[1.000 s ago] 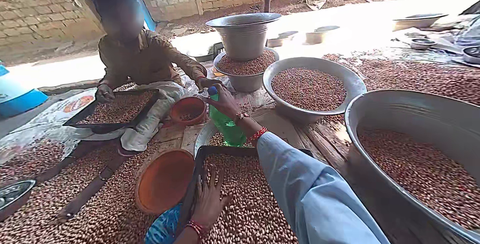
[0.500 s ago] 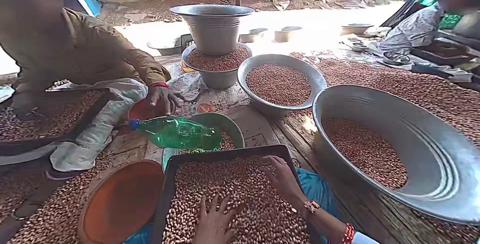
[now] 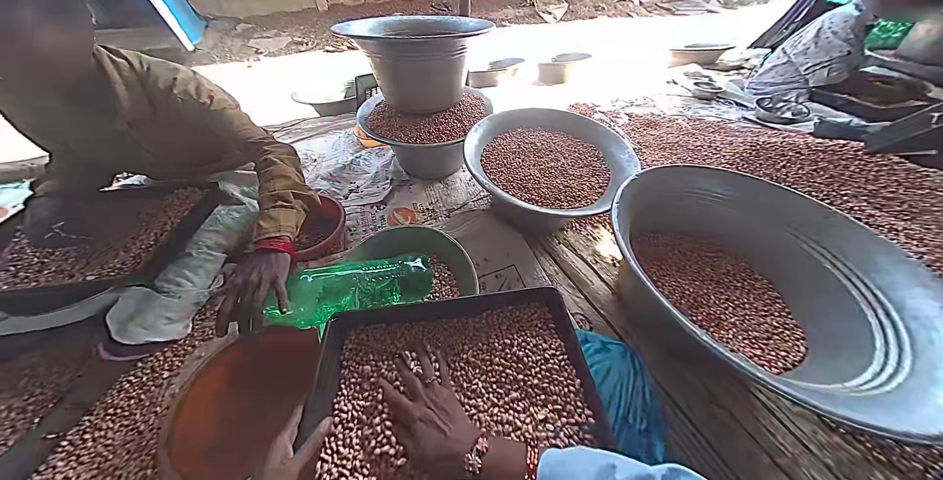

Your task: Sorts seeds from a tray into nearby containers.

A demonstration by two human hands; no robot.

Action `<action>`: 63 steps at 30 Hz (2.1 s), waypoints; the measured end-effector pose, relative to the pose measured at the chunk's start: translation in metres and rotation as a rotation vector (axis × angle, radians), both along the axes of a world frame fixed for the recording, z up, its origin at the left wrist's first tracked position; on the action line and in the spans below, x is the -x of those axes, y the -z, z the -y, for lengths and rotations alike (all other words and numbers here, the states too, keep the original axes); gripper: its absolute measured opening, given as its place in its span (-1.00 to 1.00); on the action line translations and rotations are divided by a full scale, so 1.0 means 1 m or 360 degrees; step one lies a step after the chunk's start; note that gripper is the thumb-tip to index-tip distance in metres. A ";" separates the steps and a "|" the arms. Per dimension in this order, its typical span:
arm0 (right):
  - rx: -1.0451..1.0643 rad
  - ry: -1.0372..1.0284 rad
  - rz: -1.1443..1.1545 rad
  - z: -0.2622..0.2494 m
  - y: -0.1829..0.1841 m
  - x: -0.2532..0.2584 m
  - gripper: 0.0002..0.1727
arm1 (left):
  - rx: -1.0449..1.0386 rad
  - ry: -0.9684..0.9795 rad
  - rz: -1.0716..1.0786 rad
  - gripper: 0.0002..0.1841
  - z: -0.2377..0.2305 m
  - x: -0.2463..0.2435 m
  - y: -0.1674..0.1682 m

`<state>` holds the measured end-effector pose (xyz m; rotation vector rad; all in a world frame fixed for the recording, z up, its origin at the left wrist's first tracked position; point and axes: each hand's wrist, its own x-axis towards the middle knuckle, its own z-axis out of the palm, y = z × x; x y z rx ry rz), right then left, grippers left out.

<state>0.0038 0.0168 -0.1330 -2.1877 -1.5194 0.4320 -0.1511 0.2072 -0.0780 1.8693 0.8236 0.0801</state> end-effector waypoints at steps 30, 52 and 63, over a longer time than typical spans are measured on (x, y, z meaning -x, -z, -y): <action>0.0470 -0.0118 0.0169 0.166 -0.023 -0.047 -0.44 | 0.0948 -0.0252 0.0481 -0.71 -0.008 0.025 0.064; 0.0671 0.0106 0.0175 0.177 -0.033 -0.055 -0.44 | 0.0927 -0.0288 0.0509 -0.69 -0.013 0.027 0.076; 0.0385 0.0068 -0.0184 0.038 -0.044 0.001 -0.36 | 0.1051 -0.0236 0.0585 -0.72 0.010 0.019 0.040</action>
